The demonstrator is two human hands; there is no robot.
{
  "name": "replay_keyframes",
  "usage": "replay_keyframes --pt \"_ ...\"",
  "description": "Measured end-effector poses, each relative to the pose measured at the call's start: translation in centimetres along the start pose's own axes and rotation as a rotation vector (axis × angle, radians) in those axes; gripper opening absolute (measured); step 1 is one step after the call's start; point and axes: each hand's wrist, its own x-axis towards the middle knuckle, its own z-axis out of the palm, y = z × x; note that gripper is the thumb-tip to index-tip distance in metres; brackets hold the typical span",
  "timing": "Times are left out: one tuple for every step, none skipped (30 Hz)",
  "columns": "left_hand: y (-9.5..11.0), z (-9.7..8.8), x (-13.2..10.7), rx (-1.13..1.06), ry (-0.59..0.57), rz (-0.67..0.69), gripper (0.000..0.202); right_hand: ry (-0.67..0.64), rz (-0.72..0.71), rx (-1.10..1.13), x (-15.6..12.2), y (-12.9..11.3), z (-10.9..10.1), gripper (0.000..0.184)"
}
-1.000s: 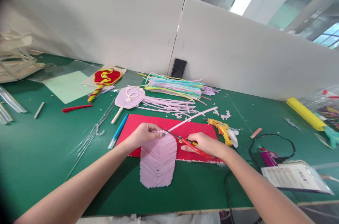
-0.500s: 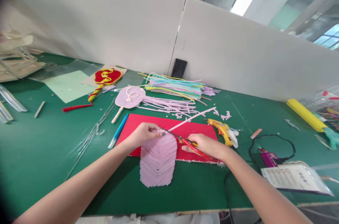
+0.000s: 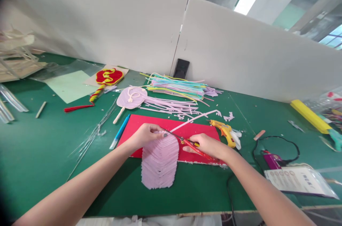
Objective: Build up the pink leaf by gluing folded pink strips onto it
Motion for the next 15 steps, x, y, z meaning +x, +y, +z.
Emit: replay_keyframes --pt "0.01 -0.01 -0.01 -0.002 0.001 -0.001 0.036 -0.006 -0.005 0.01 -0.06 -0.13 -0.02 0.041" --pt "0.05 -0.02 -0.04 -0.002 0.001 -0.001 0.036 -0.007 -0.009 0.014 -0.12 -0.25 -0.04 0.041" --pt "0.13 -0.03 -0.08 -0.002 0.004 -0.001 0.036 -0.005 -0.011 0.01 -0.17 -0.36 -0.07 0.041" --pt "0.22 -0.05 -0.12 -0.001 0.005 -0.003 0.037 -0.003 -0.01 0.002 -0.23 -0.44 -0.09 0.041" --pt "0.33 -0.07 -0.16 -0.001 0.006 -0.005 0.037 -0.001 -0.007 -0.007 -0.3 -0.49 -0.13 0.041" --pt "0.43 -0.09 -0.2 -0.002 0.006 -0.008 0.037 -0.004 -0.003 -0.011 -0.37 -0.52 -0.17 0.041" --pt "0.52 -0.1 -0.23 -0.003 0.005 -0.011 0.037 -0.009 0.002 -0.011 -0.45 -0.52 -0.22 0.04" --pt "0.59 -0.12 -0.24 -0.005 0.005 -0.013 0.037 -0.016 0.007 -0.007 -0.54 -0.51 -0.27 0.04" --pt "0.64 -0.12 -0.25 -0.008 0.006 -0.014 0.037 -0.024 0.011 -0.001 -0.63 -0.5 -0.32 0.039" --pt "0.66 -0.13 -0.24 -0.008 0.006 -0.015 0.037 -0.03 0.015 0.003 -0.7 -0.5 -0.35 0.039" --pt "0.68 -0.13 -0.23 -0.006 0.005 -0.017 0.036 -0.032 0.017 0.005 -0.76 -0.51 -0.38 0.038" --pt "0.68 -0.14 -0.22 -0.001 0.005 -0.019 0.036 -0.03 0.015 0.004 -0.8 -0.53 -0.39 0.038" --pt "0.69 -0.15 -0.21 0.005 0.004 -0.02 0.035 -0.027 0.011 0.002 -0.81 -0.56 -0.38 0.038" --pt "0.71 -0.16 -0.21 0.011 0.003 -0.02 0.035 -0.023 0.007 0.002 -0.79 -0.6 -0.36 0.037" --pt "0.74 -0.17 -0.22 0.013 0.002 -0.02 0.035 -0.017 0.001 0.002 -0.75 -0.65 -0.32 0.037"
